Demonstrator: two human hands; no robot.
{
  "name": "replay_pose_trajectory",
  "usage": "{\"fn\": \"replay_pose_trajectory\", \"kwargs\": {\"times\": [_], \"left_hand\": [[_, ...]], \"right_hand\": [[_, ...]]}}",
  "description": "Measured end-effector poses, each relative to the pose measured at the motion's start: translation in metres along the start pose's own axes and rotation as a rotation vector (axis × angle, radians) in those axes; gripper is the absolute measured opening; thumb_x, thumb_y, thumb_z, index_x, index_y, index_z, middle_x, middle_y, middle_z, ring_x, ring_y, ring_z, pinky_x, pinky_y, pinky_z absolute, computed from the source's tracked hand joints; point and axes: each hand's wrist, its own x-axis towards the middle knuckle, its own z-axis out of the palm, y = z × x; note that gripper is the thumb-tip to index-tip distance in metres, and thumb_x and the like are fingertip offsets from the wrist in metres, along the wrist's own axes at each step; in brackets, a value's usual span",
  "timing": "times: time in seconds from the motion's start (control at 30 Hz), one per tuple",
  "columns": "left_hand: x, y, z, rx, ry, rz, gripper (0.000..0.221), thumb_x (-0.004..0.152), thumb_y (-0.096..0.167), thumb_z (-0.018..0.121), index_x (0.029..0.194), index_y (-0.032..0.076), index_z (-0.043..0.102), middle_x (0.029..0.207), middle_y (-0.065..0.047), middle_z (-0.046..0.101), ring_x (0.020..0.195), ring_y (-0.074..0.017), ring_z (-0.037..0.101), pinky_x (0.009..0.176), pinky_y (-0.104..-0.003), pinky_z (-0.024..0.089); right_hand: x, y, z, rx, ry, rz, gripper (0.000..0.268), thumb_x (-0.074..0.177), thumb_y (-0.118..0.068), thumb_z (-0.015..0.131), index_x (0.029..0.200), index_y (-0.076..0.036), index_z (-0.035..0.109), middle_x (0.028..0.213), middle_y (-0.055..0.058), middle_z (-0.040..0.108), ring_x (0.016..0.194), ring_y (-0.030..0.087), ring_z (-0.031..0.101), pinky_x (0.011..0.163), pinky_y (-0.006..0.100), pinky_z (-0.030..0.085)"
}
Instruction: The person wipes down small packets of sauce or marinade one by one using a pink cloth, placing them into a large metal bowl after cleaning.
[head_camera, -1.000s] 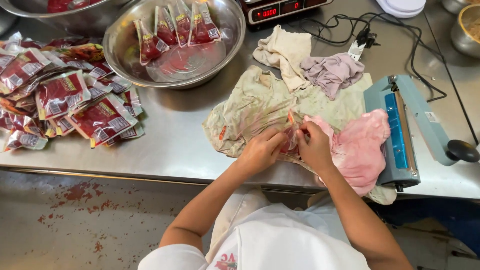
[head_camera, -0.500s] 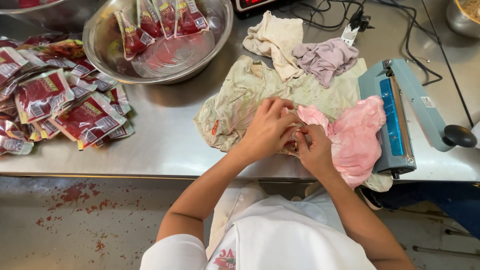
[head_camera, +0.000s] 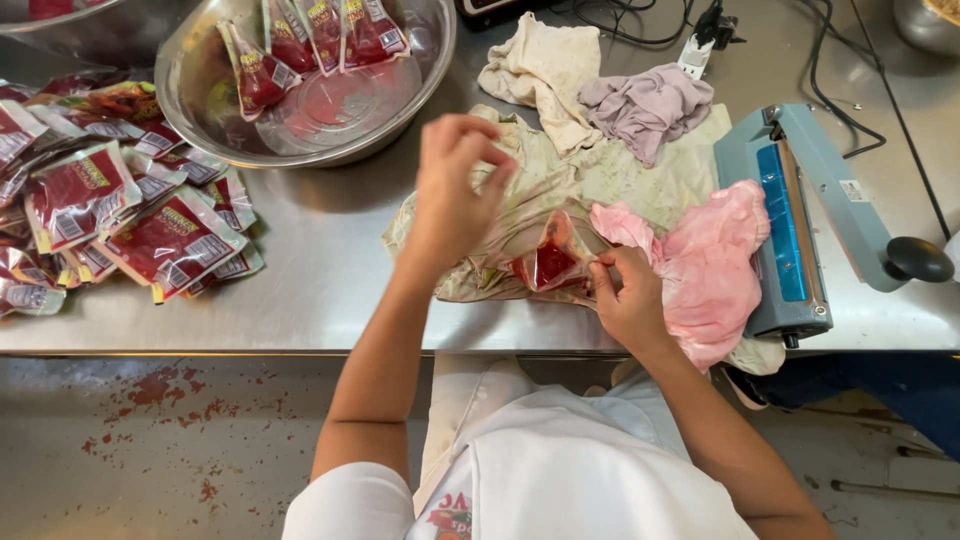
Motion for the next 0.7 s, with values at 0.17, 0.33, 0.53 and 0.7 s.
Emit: {"fn": "replay_pose_trajectory", "kwargs": {"times": [0.17,0.33,0.53,0.7], "left_hand": [[-0.024,-0.095,0.012,0.252,-0.185,-0.330,0.044,0.074,0.033,0.093,0.088,0.009,0.059,0.106,-0.011,0.058,0.104,-0.0373,0.058,0.089,-0.048,0.050],[-0.061,-0.179,0.025,0.633,-0.637,-0.906,0.084,0.073,0.049,0.093,0.129,-0.002,0.056,0.133,-0.029,0.057,0.122,-0.0483,0.059,0.096,-0.057,0.054],[-0.081,-0.260,0.029,0.346,-0.617,-1.017,0.068,0.068,0.041,0.092,0.119,-0.001,0.074,0.111,-0.027,0.073,0.107,-0.0462,0.070,0.086,-0.056,0.058],[-0.070,-0.222,-0.006,-0.012,-0.497,-1.183,0.049,0.071,0.028,0.088,0.104,-0.006,0.075,0.090,-0.028,0.070,0.080,-0.0314,0.072,0.063,-0.038,0.061]], "right_hand": [[0.001,-0.002,0.002,0.008,0.019,-0.001,0.004,0.097,-0.009,0.072,0.097,-0.006,0.069,0.083,0.011,0.062,0.086,0.035,0.068,0.079,0.039,0.054],[0.000,0.001,0.003,-0.045,-0.007,-0.002,0.004,0.098,-0.012,0.070,0.097,-0.009,0.069,0.083,0.008,0.061,0.085,0.032,0.068,0.077,0.039,0.054],[0.002,0.006,0.000,-0.054,0.012,-0.005,0.005,0.098,-0.010,0.071,0.097,-0.007,0.068,0.084,0.009,0.062,0.085,0.032,0.068,0.078,0.038,0.054],[0.005,0.005,-0.002,-0.044,0.023,-0.033,0.004,0.097,-0.007,0.070,0.095,-0.006,0.067,0.082,0.010,0.062,0.085,0.032,0.066,0.079,0.037,0.054]]}}
